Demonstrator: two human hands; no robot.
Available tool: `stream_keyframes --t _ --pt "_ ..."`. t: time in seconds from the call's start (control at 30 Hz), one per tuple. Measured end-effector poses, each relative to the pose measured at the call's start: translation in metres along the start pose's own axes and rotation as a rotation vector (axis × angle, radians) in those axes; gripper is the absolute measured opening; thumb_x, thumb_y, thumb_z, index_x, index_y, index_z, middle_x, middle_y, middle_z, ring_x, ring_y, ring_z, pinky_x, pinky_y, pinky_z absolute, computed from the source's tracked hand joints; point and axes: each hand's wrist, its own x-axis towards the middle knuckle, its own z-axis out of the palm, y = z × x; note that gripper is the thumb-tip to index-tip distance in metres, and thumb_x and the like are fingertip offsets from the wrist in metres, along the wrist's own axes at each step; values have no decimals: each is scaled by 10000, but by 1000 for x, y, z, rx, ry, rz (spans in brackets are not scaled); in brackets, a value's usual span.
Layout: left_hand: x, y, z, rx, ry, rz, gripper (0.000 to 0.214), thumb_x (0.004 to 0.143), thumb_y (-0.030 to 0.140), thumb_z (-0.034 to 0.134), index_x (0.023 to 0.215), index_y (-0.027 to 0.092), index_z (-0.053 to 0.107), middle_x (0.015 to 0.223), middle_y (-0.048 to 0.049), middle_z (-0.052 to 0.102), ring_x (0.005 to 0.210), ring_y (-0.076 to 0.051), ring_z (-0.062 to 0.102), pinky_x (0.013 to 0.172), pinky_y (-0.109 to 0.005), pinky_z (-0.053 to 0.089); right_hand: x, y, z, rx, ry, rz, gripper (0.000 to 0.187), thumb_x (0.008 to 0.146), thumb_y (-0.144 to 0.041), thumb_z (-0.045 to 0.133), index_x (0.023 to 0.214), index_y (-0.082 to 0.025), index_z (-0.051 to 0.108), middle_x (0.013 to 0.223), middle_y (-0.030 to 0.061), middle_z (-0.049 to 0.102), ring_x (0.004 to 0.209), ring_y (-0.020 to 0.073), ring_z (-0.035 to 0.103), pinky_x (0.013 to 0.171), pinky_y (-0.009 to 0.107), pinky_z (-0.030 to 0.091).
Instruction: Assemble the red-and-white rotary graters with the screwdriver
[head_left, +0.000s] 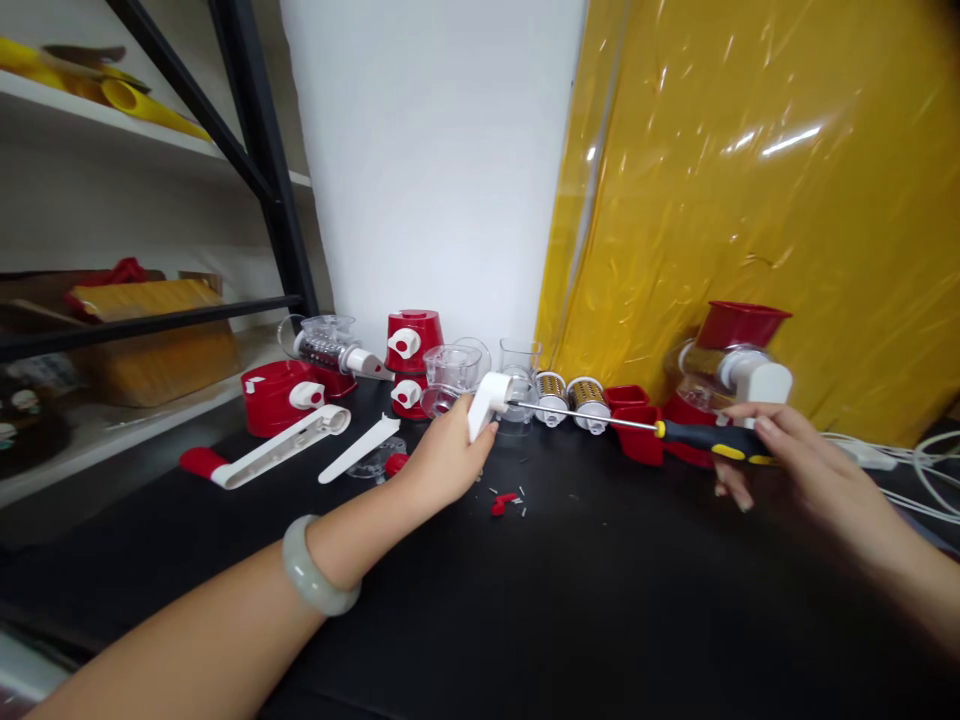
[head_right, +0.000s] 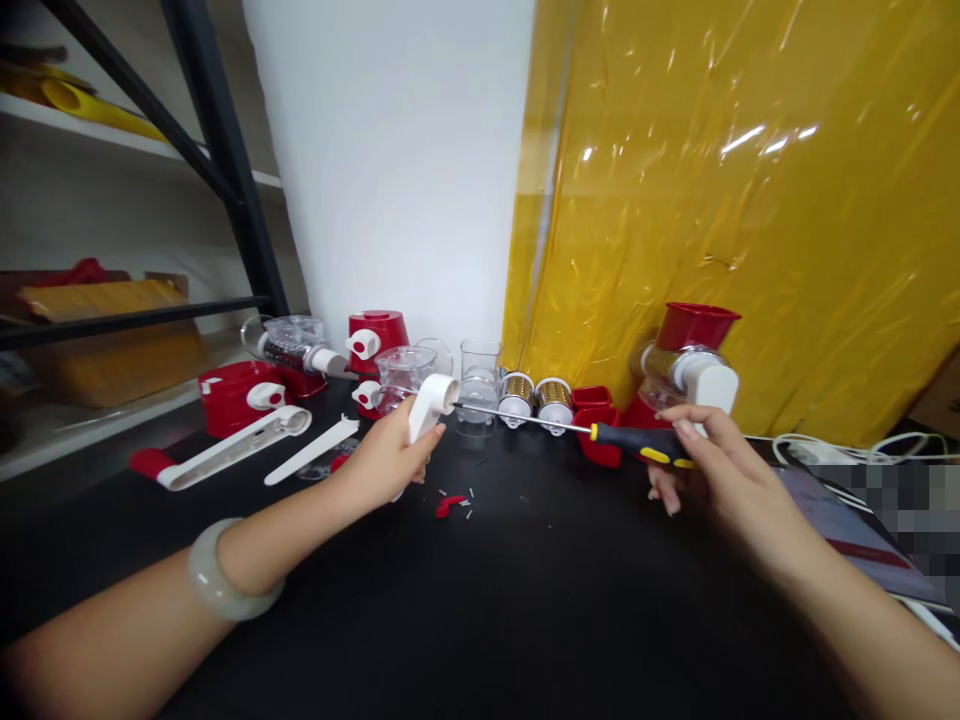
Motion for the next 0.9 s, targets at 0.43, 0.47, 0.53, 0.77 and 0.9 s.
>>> stream_keyframes --t 0.43,0.47,0.53,0.77,0.9 --pt "-5 6 2 -8 -3 -31 267 869 339 493 1086 186 517 613 13 568 525 -172 572 544 -284 431 1 3 -11 -331 -3 41 471 876 -658 439 753 -206 487 416 -38 449 335 104 411 454 252 433" --pt "-4 6 1 9 6 -29 256 872 344 489 1070 184 518 618 9 571 528 -173 573 543 -284 430 2 3 -9 -238 -3 50 425 869 -642 471 839 -219 508 444 -47 467 360 114 437 496 269 475" --pt "-3 7 -2 42 25 -26 239 874 354 490 1034 180 519 628 0 576 534 -176 578 541 -285 428 2 3 -6 -38 -33 39 404 826 -577 593 1084 -295 461 588 -55 561 490 142 541 610 310 540" --pt "-4 11 -5 50 18 -21 231 874 342 492 1038 182 524 626 -1 580 538 -181 583 552 -286 423 1 -6 -16 -276 -53 -15 457 760 -636 635 916 -222 520 620 23 621 582 140 593 484 184 440" --pt "-9 17 -3 79 -5 -30 262 880 330 484 1094 182 519 629 -4 591 534 -185 583 554 -284 415 1 -9 -13 -376 -22 44 545 812 -727 473 674 -200 453 390 -9 449 342 105 413 372 214 334"
